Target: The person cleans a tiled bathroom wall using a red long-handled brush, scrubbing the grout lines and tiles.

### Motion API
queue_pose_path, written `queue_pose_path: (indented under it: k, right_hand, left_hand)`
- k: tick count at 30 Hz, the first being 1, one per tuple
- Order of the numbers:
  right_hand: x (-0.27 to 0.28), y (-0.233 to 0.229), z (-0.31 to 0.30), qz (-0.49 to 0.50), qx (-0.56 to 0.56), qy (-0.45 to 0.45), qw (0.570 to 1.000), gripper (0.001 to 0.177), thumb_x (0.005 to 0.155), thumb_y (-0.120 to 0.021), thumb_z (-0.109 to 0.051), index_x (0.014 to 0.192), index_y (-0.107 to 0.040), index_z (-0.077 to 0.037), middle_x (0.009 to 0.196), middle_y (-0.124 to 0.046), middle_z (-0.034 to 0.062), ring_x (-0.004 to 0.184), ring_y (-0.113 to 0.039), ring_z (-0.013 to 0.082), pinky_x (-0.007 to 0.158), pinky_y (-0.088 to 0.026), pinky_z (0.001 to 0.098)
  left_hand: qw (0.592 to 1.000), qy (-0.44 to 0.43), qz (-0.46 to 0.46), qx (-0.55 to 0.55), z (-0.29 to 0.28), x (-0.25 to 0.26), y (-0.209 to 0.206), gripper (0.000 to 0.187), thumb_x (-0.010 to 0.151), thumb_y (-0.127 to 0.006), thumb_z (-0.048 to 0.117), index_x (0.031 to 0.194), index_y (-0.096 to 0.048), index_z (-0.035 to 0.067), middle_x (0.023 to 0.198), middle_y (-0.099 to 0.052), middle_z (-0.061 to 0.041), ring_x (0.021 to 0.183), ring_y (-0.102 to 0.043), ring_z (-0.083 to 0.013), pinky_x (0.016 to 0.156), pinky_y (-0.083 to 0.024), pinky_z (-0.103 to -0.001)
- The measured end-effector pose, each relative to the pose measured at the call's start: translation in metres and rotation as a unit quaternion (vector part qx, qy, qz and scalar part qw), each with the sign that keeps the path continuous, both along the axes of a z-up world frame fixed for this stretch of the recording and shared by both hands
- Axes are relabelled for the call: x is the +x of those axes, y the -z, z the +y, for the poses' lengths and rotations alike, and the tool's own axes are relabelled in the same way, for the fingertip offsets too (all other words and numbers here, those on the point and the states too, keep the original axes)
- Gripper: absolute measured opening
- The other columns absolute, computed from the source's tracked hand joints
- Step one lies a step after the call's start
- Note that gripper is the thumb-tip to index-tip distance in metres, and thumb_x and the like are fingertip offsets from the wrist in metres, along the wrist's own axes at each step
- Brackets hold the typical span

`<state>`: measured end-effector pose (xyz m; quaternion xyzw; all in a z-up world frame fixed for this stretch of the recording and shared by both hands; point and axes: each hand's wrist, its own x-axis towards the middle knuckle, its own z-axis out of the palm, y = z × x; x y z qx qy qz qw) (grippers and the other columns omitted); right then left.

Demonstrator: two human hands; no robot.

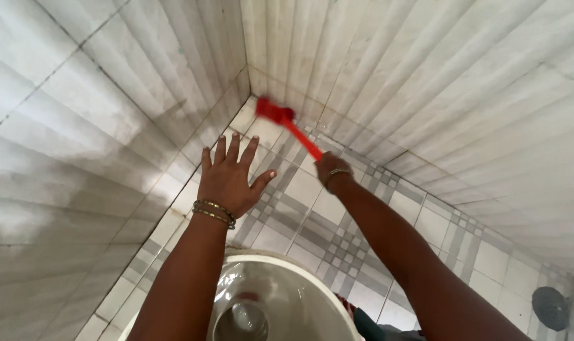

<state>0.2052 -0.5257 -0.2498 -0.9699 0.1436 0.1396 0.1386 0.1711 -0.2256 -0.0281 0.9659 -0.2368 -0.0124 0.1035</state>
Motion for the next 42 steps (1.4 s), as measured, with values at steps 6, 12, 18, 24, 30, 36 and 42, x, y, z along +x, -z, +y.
queue_pose_path:
  k: [6,12,18,24,30,36,42]
  right_hand:
    - [-0.054,-0.005,0.069,0.063,0.016,-0.093,0.994,0.048,0.104,-0.048,-0.046,0.117,-0.056,-0.001,0.100,-0.074,0.0195,0.091,-0.073,0.0350,0.079,-0.057,0.0485]
    - [-0.015,-0.010,0.018,0.041,-0.005,0.010,0.999,0.045,0.105,-0.048,-0.046,0.117,-0.056,-0.003,0.105,-0.072,0.0189,0.097,-0.071,0.0347,0.083,-0.056,0.0493]
    - [-0.173,0.039,-0.137,-0.015,0.006,-0.049,0.999,0.035,0.102,-0.046,-0.037,0.109,-0.060,-0.006,0.100,-0.068,0.0218,0.095,-0.065,0.0430,0.084,-0.053,0.0541]
    - [-0.378,-0.044,-0.237,0.115,-0.125,0.032,0.985,0.041,0.104,-0.040,-0.045,0.108,-0.056,-0.007,0.079,-0.065,0.0112,0.064,-0.071,0.0268,0.059,-0.059,0.0415]
    - [-0.230,0.012,-0.208,-0.017,-0.218,-0.261,0.940,0.029,0.103,-0.044,-0.032,0.105,-0.062,-0.010,0.081,-0.063,0.0122,0.073,-0.065,0.0307,0.063,-0.055,0.0469]
    - [0.006,0.039,0.020,0.019,0.078,-0.022,0.997,0.050,0.103,-0.046,-0.049,0.103,-0.062,-0.002,0.093,-0.068,0.0204,0.085,-0.068,0.0386,0.076,-0.053,0.0521]
    - [-0.095,-0.075,0.089,0.053,0.423,0.185,0.885,0.048,0.098,-0.043,-0.062,0.101,-0.055,-0.015,0.062,-0.051,0.0019,0.046,-0.048,0.0139,0.042,-0.044,0.0352]
  left_hand:
    - [1.000,0.000,-0.020,0.018,0.004,0.004,0.008,0.070,0.097,-0.045,0.055,0.157,-0.036,0.020,0.161,-0.031,-0.019,0.148,-0.026,-0.0407,0.116,-0.017,-0.063]
    - [0.999,-0.020,-0.015,0.023,0.012,0.002,0.006,0.062,0.098,-0.046,0.050,0.153,-0.041,0.023,0.157,-0.037,-0.020,0.147,-0.029,-0.0407,0.115,-0.020,-0.063]
    - [0.999,-0.037,-0.025,0.014,0.016,0.002,0.007,0.059,0.099,-0.046,0.046,0.154,-0.041,0.025,0.156,-0.040,-0.020,0.147,-0.031,-0.0404,0.116,-0.022,-0.061]
    - [0.997,-0.062,-0.029,-0.024,0.009,0.005,0.009,0.056,0.104,-0.045,0.039,0.156,-0.041,0.021,0.155,-0.044,-0.019,0.148,-0.034,-0.0394,0.118,-0.025,-0.059]
    - [0.998,-0.062,-0.028,-0.018,0.005,0.008,0.012,0.057,0.102,-0.045,0.038,0.156,-0.038,0.020,0.152,-0.043,-0.023,0.143,-0.033,-0.0428,0.114,-0.025,-0.060]
    - [0.997,-0.080,-0.020,-0.008,0.014,0.005,0.016,0.057,0.100,-0.047,0.037,0.154,-0.039,0.016,0.150,-0.044,-0.023,0.142,-0.034,-0.0432,0.112,-0.025,-0.060]
    - [0.991,-0.112,-0.060,-0.054,0.020,0.009,0.023,0.060,0.098,-0.054,0.036,0.150,-0.043,0.008,0.141,-0.054,-0.024,0.133,-0.044,-0.0443,0.106,-0.033,-0.057]
